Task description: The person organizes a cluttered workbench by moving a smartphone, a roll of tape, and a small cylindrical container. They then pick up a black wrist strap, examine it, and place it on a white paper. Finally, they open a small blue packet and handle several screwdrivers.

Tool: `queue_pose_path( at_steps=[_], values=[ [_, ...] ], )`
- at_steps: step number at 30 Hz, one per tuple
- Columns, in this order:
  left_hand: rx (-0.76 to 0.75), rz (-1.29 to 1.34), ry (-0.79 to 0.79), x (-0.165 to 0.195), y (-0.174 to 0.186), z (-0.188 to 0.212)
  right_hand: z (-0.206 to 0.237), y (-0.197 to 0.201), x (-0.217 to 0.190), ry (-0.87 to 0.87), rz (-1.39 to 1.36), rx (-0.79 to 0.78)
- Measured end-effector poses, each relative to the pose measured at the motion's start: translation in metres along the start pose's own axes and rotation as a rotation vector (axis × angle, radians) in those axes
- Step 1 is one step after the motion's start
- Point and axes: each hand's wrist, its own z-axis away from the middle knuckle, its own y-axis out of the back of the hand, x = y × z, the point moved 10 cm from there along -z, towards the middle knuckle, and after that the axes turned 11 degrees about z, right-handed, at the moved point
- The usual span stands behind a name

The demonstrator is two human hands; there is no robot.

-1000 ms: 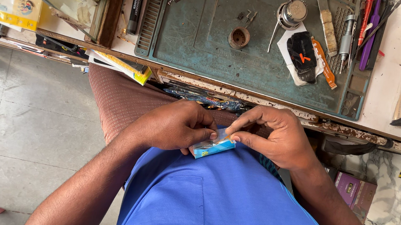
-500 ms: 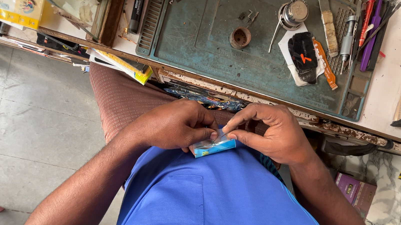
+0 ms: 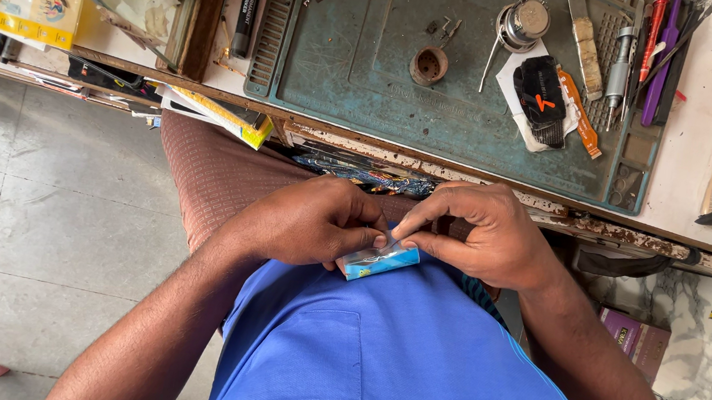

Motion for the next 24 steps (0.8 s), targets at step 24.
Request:
queue_pose_path(
  at_steps=[24],
  values=[
    [0.025,-0.001,0.053,-0.003,0.001,0.000,0.009,-0.001,-0.006,-0.216,-0.021,0.026]
  ],
)
